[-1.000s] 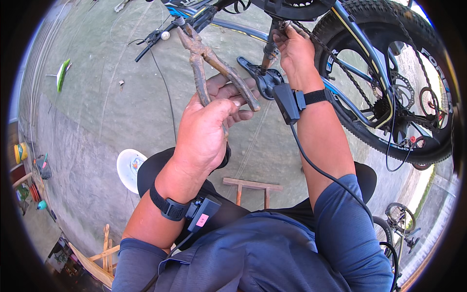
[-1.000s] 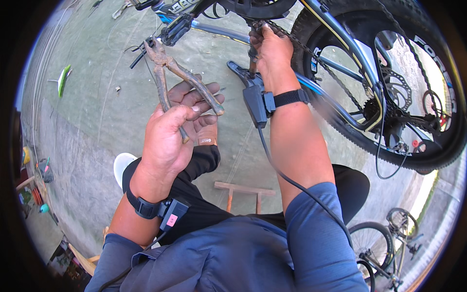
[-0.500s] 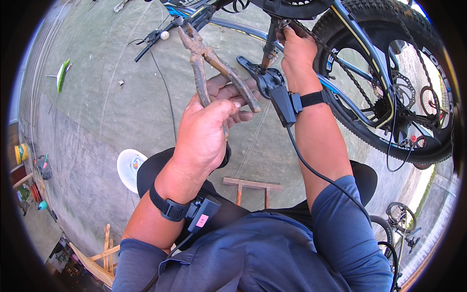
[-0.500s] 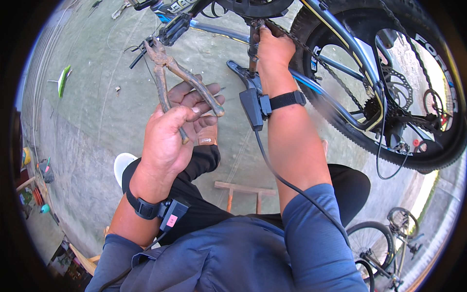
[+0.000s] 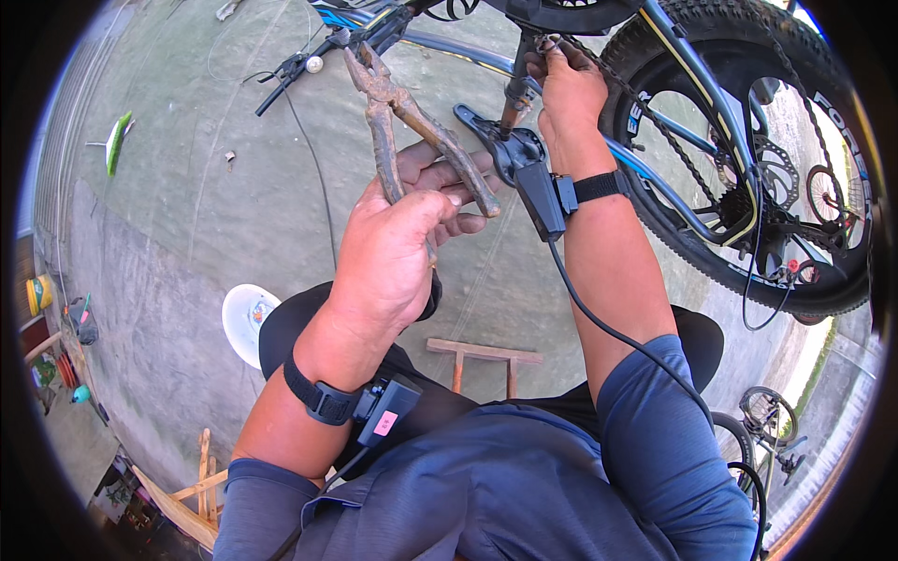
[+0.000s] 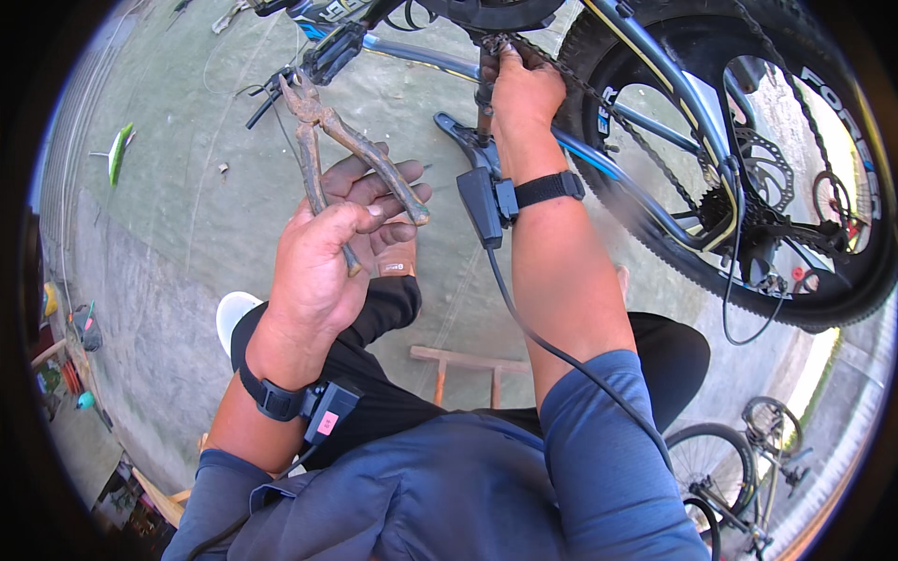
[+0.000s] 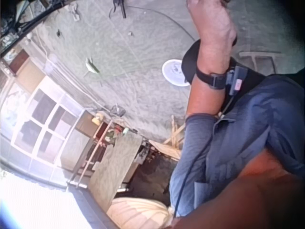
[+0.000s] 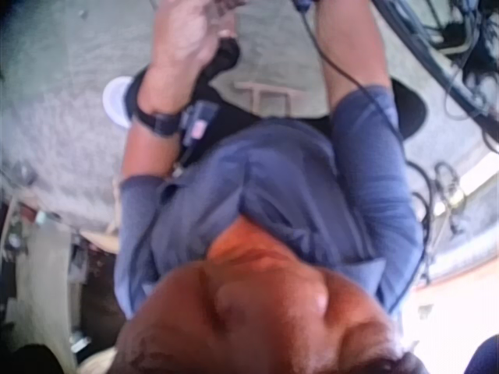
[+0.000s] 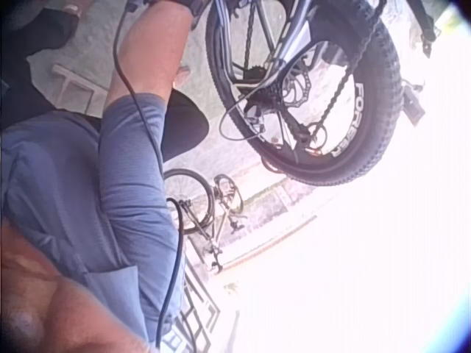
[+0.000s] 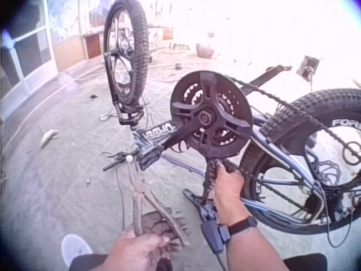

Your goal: The person repairs a bicycle by first handling a brake assembly and then using pliers to adjust the chain and components near the rear wheel.

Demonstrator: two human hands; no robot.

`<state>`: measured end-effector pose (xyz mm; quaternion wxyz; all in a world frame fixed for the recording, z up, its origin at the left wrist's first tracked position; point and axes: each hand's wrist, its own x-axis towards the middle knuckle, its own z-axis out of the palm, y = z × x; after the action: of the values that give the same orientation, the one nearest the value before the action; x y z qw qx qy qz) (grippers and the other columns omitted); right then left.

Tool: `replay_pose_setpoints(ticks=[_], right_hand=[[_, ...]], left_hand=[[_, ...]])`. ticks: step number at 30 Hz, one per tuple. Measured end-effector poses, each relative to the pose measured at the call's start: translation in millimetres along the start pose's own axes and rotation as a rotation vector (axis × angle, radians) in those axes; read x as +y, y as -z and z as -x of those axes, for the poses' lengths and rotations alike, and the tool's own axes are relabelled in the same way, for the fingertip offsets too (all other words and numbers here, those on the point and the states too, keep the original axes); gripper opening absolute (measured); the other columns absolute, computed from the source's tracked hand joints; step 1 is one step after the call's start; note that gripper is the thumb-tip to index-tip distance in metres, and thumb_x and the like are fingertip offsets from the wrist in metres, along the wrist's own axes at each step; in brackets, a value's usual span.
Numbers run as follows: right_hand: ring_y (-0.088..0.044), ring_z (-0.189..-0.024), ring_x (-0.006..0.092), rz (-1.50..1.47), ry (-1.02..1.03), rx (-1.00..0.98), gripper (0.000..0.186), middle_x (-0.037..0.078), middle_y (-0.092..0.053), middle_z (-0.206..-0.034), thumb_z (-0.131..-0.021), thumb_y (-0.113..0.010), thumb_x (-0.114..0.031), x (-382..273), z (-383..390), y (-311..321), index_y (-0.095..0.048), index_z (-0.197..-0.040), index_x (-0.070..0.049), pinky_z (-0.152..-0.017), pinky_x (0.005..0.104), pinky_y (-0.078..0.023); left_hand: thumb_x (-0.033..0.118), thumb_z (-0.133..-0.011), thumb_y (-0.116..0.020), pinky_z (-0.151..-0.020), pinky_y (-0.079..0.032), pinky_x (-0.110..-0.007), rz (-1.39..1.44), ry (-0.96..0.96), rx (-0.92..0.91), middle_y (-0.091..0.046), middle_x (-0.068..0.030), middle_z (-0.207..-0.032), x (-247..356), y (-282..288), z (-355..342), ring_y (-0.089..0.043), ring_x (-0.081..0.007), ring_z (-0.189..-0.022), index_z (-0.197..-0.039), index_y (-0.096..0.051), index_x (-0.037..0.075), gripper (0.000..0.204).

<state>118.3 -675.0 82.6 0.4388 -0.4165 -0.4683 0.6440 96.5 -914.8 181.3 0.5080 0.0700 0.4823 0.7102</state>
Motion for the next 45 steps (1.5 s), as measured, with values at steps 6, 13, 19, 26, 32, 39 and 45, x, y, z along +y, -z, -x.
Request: replay_pose_setpoints(ticks=[6, 13, 19, 26, 32, 39, 45], right_hand=[[-0.065, -0.064, 0.0157, -0.016, 0.024, 0.016, 0.014, 0.011, -0.068, -0.082, -0.09, -0.062, -0.006, -1.5, 1.7, -0.6, -0.064, -0.094, 0.008, -0.057, 0.0251, -0.054], [-0.068, -0.074, 0.0188, -0.033, -0.012, -0.003, 0.011, 0.009, -0.068, -0.088, -0.089, -0.063, -0.002, 2.4, -2.8, 1.6, -0.063, -0.098, 0.004, -0.064, 0.026, -0.055], [-0.068, -0.074, 0.0185, 0.016, 0.031, -0.011, 0.012, 0.009, -0.067, -0.088, -0.088, -0.064, -0.002, 5.3, -4.4, 2.3, -0.062, -0.099, 0.003, -0.066, 0.026, -0.055], [-0.068, -0.071, 0.0187, -0.012, 0.007, -0.024, 0.01, 0.01, -0.067, -0.087, -0.091, -0.062, -0.006, 2.0, -0.9, 2.9, -0.061, -0.097, 0.002, -0.062, 0.026, -0.055], [-0.068, -0.067, 0.019, 0.101, -0.065, -0.029, 0.017, 0.009, -0.065, -0.083, -0.095, -0.057, -0.015, -1.1, -3.0, 3.0, -0.06, -0.096, 0.001, -0.056, 0.0276, -0.054], [-0.061, -0.051, 0.0188, 0.148, -0.076, 0.004, 0.027, 0.008, -0.06, -0.066, -0.094, -0.05, -0.022, -3.5, -7.0, -3.3, -0.059, -0.081, 0.0, -0.046, 0.0287, -0.046], [-0.056, -0.046, 0.02, 0.052, -0.167, -0.016, 0.029, 0.007, -0.053, -0.06, -0.092, -0.047, -0.022, -3.3, -10.5, -2.9, -0.054, -0.072, -0.002, -0.043, 0.0318, -0.039]], left_hand=[[0.002, -0.079, -0.04, -0.087, -0.048, -0.037, -0.009, 0.006, -0.004, -0.053, -0.0236, -0.129, 0.4, -0.6, -0.4, -0.056, -0.0339, -0.116, -0.134, -0.039, -0.004, 0.056], [0.002, -0.079, -0.04, -0.087, -0.048, -0.037, -0.016, 0.005, -0.008, -0.053, -0.0233, -0.129, -0.4, 0.3, -1.1, -0.057, -0.0337, -0.116, -0.135, -0.039, -0.004, 0.055], [0.002, -0.08, -0.04, -0.087, -0.048, -0.037, -0.025, 0.011, -0.01, -0.053, -0.0231, -0.129, -0.4, 0.3, -1.0, -0.057, -0.0332, -0.115, -0.135, -0.039, -0.004, 0.056], [0.002, -0.079, -0.04, -0.086, -0.048, -0.036, -0.02, 0.008, -0.017, -0.053, -0.0233, -0.129, 0.6, -0.1, 0.2, -0.057, -0.0331, -0.115, -0.134, -0.039, -0.005, 0.055], [0.003, -0.079, -0.04, -0.086, -0.048, -0.036, -0.021, 0.006, -0.016, -0.053, -0.0234, -0.129, 1.1, 0.6, 0.1, -0.057, -0.0326, -0.114, -0.134, -0.039, -0.004, 0.055], [0.003, -0.079, -0.041, -0.086, -0.048, -0.036, -0.021, 0.013, -0.014, -0.053, -0.0238, -0.129, 1.9, 0.1, 0.9, -0.057, -0.0323, -0.114, -0.134, -0.039, -0.004, 0.055], [0.003, -0.079, -0.041, -0.086, -0.048, -0.036, -0.021, 0.01, -0.019, -0.053, -0.0238, -0.129, 1.3, -0.3, 0.8, -0.057, -0.0323, -0.114, -0.134, -0.038, -0.004, 0.055]])
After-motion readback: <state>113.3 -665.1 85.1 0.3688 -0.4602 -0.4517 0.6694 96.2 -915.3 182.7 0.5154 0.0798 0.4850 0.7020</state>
